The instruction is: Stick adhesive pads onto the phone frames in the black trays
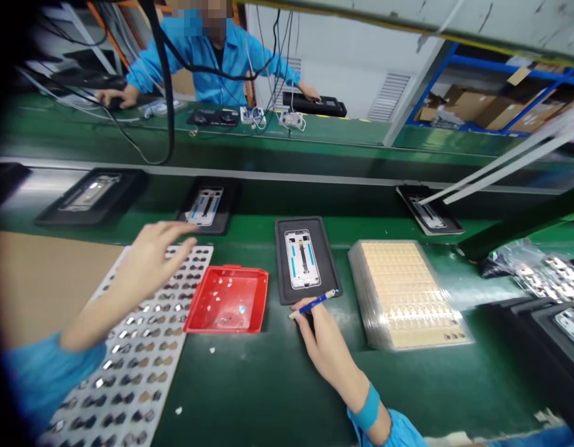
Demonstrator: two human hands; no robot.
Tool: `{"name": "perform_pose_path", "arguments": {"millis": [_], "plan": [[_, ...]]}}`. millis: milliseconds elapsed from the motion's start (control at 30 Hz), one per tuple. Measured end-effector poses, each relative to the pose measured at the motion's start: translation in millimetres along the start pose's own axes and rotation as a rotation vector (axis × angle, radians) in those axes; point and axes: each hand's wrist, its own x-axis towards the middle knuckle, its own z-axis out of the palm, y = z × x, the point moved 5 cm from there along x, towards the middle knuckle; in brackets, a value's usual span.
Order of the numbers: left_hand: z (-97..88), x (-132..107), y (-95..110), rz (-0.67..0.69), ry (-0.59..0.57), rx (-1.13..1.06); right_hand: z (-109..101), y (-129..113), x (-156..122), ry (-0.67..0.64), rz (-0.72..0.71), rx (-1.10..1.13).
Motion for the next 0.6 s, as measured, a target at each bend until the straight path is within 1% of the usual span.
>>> {"name": "perform_pose_path", "arguments": {"millis": [33,100,133,167,233,333,433,500,600], "plan": [[4.5,22,-25,-0.21,-0.051,0.037,0,1,2,0.008,0.0,0.008],[11.7,56,-61,-0.438,-0.068,0.078,0,3,3,0.021,0.001,0.015],[16.1,68,-74,-0.509,-0.071,0.083,0,4,4,0.025,0.003,0.016],[21.0,77,-84,-0.547,-0.074,0.078,1,5,4,0.029,0.008,0.017],[31.8,86,-96,-0.591,-0.097,0.047,2,7,7,0.04,0.017,0.029],[44.1,90,-100,-0.618,-0.1,-0.013,2,15,25,0.064,0.058,0.072],[49.1,93,-98,-0.66,-0.057,-0.082,2,34,61,0.115,0.108,0.158],[47.5,95,-94,-0.693,-0.013,-0.156,3,51,92,0.155,0.137,0.235],[37.3,92,-81,-0.7,0.027,-0.307,8,71,135,0.205,0.186,0.3]]}}
